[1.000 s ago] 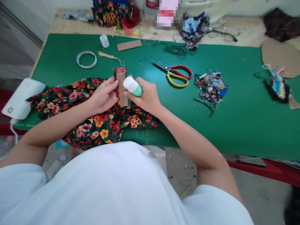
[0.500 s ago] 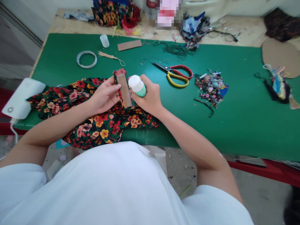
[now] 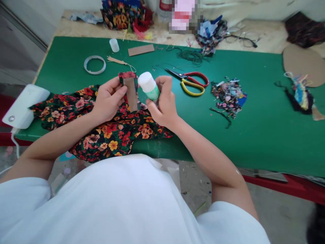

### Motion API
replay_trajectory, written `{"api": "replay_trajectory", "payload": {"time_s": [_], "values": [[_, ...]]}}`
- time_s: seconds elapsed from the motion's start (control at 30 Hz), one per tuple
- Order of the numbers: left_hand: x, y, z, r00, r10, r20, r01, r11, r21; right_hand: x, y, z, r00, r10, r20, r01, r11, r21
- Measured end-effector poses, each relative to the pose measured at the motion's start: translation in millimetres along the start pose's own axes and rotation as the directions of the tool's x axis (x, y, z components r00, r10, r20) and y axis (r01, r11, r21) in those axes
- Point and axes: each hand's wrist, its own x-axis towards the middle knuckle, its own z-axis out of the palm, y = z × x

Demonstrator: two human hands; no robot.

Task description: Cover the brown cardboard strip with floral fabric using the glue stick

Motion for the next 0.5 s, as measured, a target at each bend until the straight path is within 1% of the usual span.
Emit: {"api": "replay_trajectory", "payload": {"time_s": [0.07, 0.13, 0.2, 0.27, 0.33, 0.4, 0.5], "values": [[1, 0, -4.8, 0.996, 0.086, 0.029, -0.089, 0.992, 0.087, 0, -9, -2, 0.997, -0.054, 0.052, 0.058, 0.996, -0.073], [0, 1, -8.0, 0.982, 0.180, 0.052, -0.186, 0.967, 0.174, -1, -19, -2, 0.985, -0.138, 0.106, 0.152, 0.979, -0.136], [-2, 1, -8.9, 0.959, 0.278, 0.059, -0.284, 0.926, 0.251, -2, -26, 1, 0.971, -0.198, 0.131, 0.218, 0.963, -0.158], [-4, -1, -8.3, 0.929, 0.365, 0.061, -0.365, 0.878, 0.311, -4, -29, 3, 0.969, -0.209, 0.135, 0.229, 0.960, -0.161], [-5, -2, -7.4, 0.894, 0.442, 0.071, -0.437, 0.828, 0.351, -6, -29, 6, 0.972, -0.195, 0.133, 0.216, 0.961, -0.169], [-6, -1, -7.0, 0.850, 0.519, 0.088, -0.511, 0.772, 0.378, -6, -28, 7, 0.973, -0.190, 0.128, 0.211, 0.960, -0.183], [-6, 3, -7.9, 0.767, 0.630, 0.122, -0.609, 0.653, 0.451, -7, -26, 7, 0.973, -0.195, 0.123, 0.216, 0.956, -0.197]]}}
